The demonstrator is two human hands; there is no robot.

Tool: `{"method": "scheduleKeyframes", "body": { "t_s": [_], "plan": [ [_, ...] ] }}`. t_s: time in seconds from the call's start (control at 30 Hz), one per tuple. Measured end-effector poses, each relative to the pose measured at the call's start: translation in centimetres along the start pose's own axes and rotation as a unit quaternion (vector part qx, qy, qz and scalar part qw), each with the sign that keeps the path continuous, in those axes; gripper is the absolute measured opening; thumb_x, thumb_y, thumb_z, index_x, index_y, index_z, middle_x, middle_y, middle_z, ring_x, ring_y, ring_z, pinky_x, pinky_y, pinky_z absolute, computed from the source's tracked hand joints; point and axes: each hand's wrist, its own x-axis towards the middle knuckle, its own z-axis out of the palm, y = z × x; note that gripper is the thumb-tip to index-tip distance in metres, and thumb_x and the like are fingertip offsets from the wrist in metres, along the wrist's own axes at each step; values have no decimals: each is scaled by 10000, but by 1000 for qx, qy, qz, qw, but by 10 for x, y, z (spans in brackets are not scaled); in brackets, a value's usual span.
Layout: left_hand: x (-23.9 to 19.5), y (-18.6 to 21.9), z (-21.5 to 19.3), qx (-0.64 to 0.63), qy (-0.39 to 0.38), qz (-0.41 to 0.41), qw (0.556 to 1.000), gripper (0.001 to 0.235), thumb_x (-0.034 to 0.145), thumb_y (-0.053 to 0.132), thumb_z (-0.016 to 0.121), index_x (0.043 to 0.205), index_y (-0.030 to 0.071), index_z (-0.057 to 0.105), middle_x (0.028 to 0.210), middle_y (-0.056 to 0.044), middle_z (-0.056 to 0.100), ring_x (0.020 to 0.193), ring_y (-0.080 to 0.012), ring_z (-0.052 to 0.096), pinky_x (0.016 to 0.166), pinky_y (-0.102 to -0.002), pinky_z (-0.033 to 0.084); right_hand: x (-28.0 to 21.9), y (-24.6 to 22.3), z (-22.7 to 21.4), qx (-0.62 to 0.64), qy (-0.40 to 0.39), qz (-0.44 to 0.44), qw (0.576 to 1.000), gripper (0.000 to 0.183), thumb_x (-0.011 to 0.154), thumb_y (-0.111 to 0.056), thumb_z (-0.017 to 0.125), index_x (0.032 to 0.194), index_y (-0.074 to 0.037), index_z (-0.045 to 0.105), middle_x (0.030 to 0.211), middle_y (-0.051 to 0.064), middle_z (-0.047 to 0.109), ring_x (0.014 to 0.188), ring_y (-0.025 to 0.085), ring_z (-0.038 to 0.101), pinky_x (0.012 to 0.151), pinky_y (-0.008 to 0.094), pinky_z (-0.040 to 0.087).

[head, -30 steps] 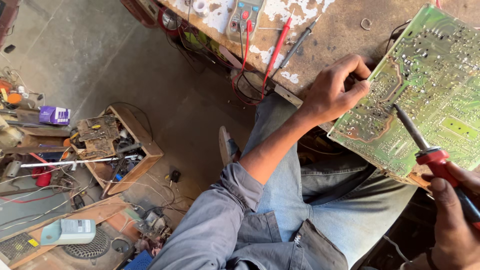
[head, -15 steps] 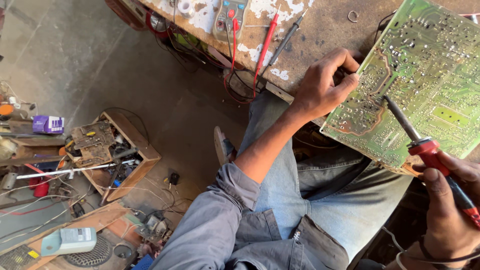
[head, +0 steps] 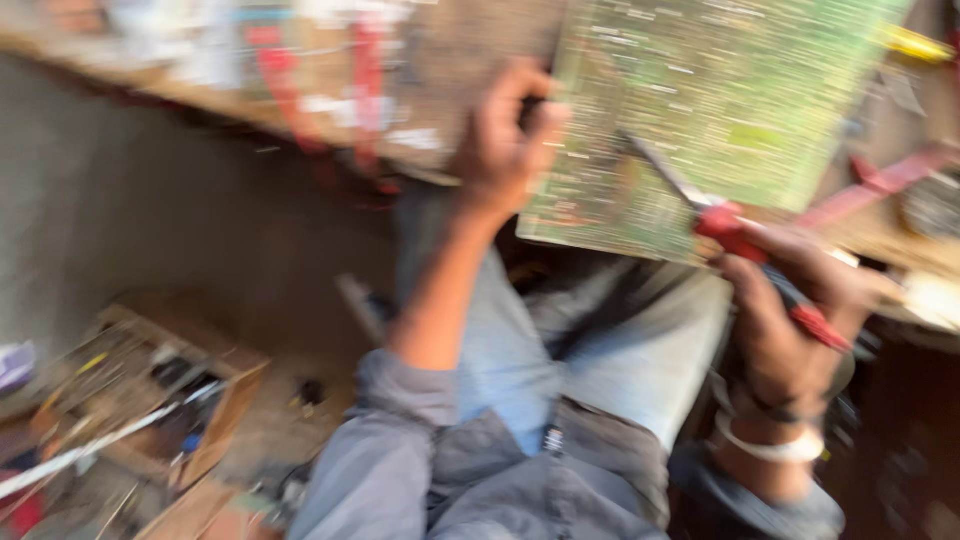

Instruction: The person holds a green circuit board and uses a soldering iron to apply heat to various solder joints on the board. The person repositions the board several times to access different areas while continuing to solder.

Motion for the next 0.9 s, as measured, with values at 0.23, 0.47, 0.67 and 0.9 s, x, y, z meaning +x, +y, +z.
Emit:
{"method": "scheduleKeyframes", "body": {
  "t_s": [0.23, 0.47, 0.67, 0.9],
  "plan": [
    [-1, 0, -4, 17, -12, 16, 1000, 102, 1001, 75, 658, 1017, 24, 572, 1013, -6, 633, 769, -70, 553, 687, -264, 479, -7, 48, -9, 74, 64, -30, 995, 218, 1049, -108, 713, 1207, 43, 703, 1010, 163, 727, 867, 202, 750, 802, 280, 607],
    [-2, -9, -8, -9, -40, 4, 999, 146, 1042, 81, 673, 1026, -5, 555, 1087, -71, 615, 868, -90, 542, 802, -251, 478, -13, 131, -102, 93, 363, -73, 924, 388, 1154, -347, 663, 1338, -5, 666, 1052, 123, 684, 792, 156, 647, 657, 253, 505],
    [2, -8, -5, -41, -42, 15, 998, 123, 1044, 53, 639, 1069, -23, 545, 1272, -149, 633, 1095, -154, 607, 1025, -294, 510, -36, 192, -183, -9, 461, -8, 887, 440, 1173, -358, 677, 1361, 36, 728, 1129, 163, 759, 888, 180, 718, 747, 299, 555],
    [-1, -16, -10, -29, -40, 21, 999, 126, 1030, 44, 647, 1033, -35, 549, 1226, -143, 634, 1045, -157, 591, 962, -284, 487, -4, 241, -204, -137, 424, 56, 893, 441, 1181, -349, 599, 1252, -7, 868, 1073, 115, 839, 916, 132, 724, 760, 279, 538]
  ]
}}
